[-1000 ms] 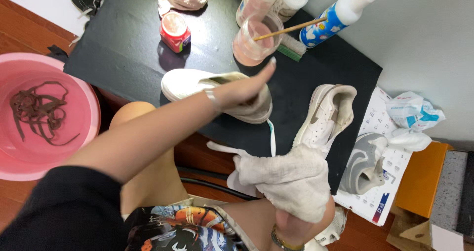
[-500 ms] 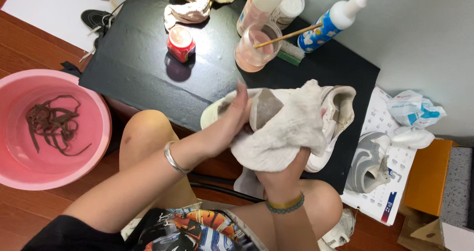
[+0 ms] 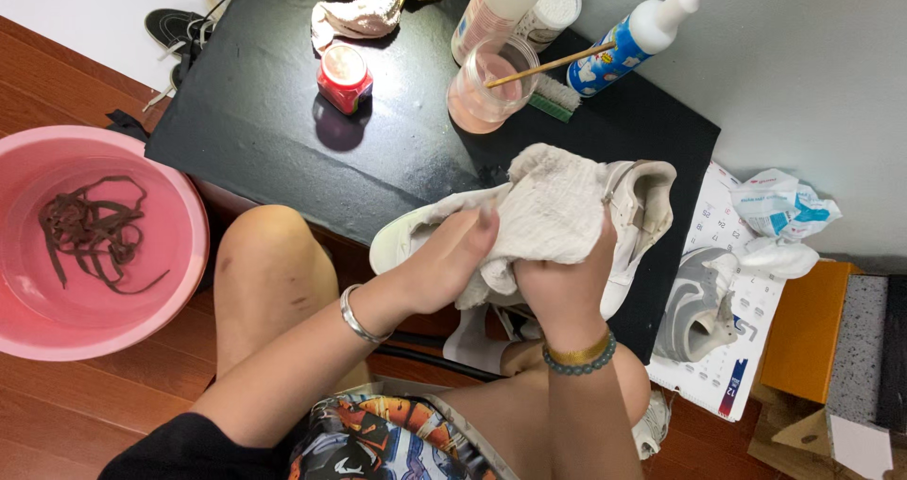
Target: The person cleans a white sneaker using a toothbrush and a cloth. They scrub the upper, sole, and heel of the shoe, then wipe it down with the cloth. The person also cleans the shoe laces separately.
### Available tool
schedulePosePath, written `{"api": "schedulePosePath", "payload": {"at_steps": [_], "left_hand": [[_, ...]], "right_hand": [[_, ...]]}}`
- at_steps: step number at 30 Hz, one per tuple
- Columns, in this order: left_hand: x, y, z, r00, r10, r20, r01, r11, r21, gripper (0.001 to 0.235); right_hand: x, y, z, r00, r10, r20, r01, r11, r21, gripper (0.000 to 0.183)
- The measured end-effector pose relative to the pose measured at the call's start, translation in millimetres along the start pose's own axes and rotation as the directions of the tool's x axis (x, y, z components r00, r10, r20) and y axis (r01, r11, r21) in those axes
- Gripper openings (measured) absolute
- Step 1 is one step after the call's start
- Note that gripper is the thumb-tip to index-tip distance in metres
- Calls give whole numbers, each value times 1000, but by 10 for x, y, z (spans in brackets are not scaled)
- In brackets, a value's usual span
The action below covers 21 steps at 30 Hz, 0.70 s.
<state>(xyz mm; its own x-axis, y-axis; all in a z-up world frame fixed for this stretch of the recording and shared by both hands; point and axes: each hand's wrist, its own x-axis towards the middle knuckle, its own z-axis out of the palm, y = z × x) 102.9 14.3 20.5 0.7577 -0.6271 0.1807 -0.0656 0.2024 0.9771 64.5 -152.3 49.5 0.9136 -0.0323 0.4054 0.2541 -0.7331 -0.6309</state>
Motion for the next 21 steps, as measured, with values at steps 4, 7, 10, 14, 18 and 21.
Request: {"api": "schedulePosePath", "payload": {"at_steps": [4, 7, 10, 14, 18, 21], "left_hand": [[-53, -53, 69, 996, 90, 11, -91, 994, 64, 96], [-159, -102, 106, 994, 103, 29, -104, 995, 12, 99], [-207, -178, 107, 998, 49, 48, -32, 953, -302, 103], [-249, -392, 152, 994, -29, 104, 69, 912, -405, 106], [-260, -582, 252, 976, -178, 129, 218, 866, -451, 107], [-356, -647, 276, 983, -106, 152, 174, 811, -559, 109]], "right_hand": [[-183, 355, 70, 976, -14, -219, -2, 997, -75, 29], [-334, 578, -119, 884, 105, -456, -179, 976, -123, 25], [-509, 594, -414, 806, 263, -530, -257, 963, 86, 27], [-731, 271, -367, 880, 157, -448, -90, 982, 166, 30], [-608, -59, 93, 966, -154, -209, 131, 984, -119, 36], [-443, -155, 261, 948, -275, -161, 217, 928, -303, 41]]}}
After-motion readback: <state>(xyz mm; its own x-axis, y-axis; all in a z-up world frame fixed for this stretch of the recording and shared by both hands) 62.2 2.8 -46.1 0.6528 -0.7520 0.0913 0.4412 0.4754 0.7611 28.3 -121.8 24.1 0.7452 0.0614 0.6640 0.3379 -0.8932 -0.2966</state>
